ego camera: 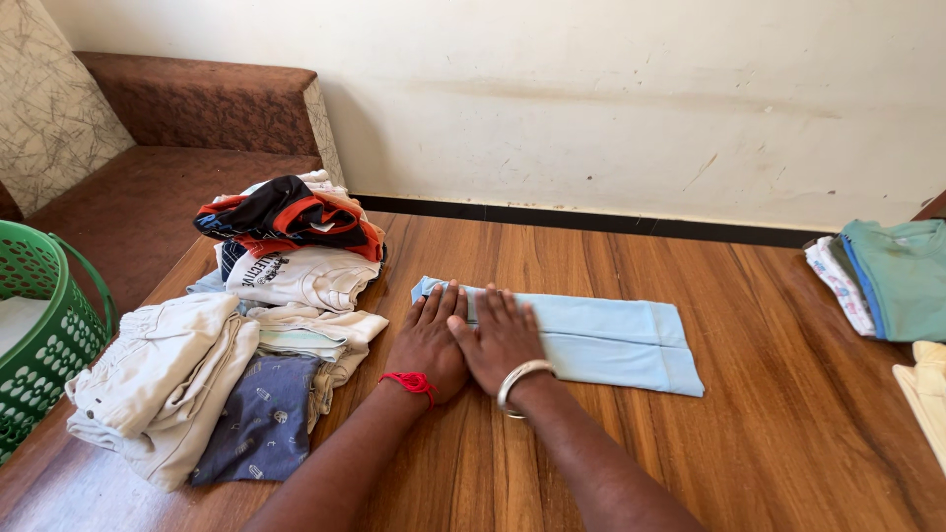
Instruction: The person folds a light blue t-shirt on a wooden table. They smooth the fabric, fold the sleeves inward, and fold the shirt into a compact rectangle. The folded shirt is placed on a stack of other folded clothes.
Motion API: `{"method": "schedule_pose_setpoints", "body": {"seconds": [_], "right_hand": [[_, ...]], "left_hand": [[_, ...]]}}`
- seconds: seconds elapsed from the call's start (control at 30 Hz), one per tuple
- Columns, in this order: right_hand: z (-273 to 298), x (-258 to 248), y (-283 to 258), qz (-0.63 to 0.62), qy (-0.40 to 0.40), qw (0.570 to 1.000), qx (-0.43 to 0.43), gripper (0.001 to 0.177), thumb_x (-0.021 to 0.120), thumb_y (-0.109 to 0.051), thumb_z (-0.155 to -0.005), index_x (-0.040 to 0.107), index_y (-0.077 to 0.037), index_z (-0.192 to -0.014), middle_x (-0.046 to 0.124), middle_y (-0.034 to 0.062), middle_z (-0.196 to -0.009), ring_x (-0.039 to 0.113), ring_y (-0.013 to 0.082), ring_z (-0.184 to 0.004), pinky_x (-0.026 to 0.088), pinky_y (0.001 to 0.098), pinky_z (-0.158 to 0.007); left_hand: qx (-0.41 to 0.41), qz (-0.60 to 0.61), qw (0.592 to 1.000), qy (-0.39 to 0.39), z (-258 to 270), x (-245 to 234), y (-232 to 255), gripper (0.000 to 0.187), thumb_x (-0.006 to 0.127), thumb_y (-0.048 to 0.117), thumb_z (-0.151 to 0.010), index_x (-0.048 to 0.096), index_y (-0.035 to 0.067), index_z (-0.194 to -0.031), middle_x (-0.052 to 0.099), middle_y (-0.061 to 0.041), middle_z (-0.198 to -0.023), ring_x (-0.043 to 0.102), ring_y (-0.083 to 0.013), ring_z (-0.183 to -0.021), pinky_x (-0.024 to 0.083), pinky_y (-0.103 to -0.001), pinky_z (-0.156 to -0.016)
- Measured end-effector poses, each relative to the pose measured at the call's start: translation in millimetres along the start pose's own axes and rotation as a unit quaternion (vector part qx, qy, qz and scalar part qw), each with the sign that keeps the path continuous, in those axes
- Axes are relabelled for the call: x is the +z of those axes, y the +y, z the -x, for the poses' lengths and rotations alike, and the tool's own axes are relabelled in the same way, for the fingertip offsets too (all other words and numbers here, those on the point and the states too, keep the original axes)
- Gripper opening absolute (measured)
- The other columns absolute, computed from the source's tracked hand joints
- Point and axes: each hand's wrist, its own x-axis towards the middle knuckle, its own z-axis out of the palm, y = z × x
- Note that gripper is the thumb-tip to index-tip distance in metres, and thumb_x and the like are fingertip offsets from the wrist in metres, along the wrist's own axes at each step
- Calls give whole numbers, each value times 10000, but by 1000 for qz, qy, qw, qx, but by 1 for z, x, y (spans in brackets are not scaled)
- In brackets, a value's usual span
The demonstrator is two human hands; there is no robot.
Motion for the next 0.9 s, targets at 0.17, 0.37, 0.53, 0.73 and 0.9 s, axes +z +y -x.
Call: {"method": "schedule_pose_setpoints", "body": {"seconds": [0.17, 0.37, 0.53, 0.73, 0.9], "right_hand": [[10, -14, 53, 84, -14, 995, 46, 850, 96, -645, -1002, 36, -56, -1612, 40, 119, -1708, 36, 230, -1574, 47, 445, -1260], [36, -38, 146, 157, -18, 979, 127, 829, 118, -613, -1025, 27, -45, -1622, 29, 157, -1702, 45, 271, -1560, 60, 432, -1242], [53, -42, 200, 101, 12, 983, 156, 798, 121, -635, -986, 35, -155, -1617, 27, 30, -1705, 2, 182, -1571, 27, 380, -1260], [49, -27, 234, 99, 20, 984, 149, 760, 87, -612, -984, 36, -219, -1633, 34, 1, -1711, 14, 158, -1569, 20, 395, -1275], [53, -28, 261, 97, 21, 977, 187, 737, 62, -609, -995, 46, -234, -1629, 14, 0, -1719, 4, 163, -1575, 11, 417, -1273]], "left_hand": [[-15, 5, 1000, -6, 5, -3, 2, 712, 242, 467, -1047, 236, -15, -1571, 191, -200, -1663, 161, -322, -1550, 136, -452, -1244], [-12, 3, 1000, 1, 4, -5, 3, 722, 214, 483, -1046, 227, -21, -1563, 194, -208, -1648, 155, -330, -1533, 129, -462, -1221], [-23, -7, 1000, -18, 3, -4, 4, 715, 212, 486, -1047, 219, -2, -1569, 190, -194, -1655, 147, -322, -1541, 121, -455, -1232], [-17, -13, 1000, -21, 3, -4, 0, 718, 208, 492, -1048, 215, -1, -1569, 185, -189, -1658, 146, -309, -1542, 124, -451, -1229], [-25, -16, 999, -29, 8, -3, -9, 727, 203, 495, -1040, 197, 7, -1578, 184, -179, -1661, 148, -290, -1544, 129, -452, -1229]]}}
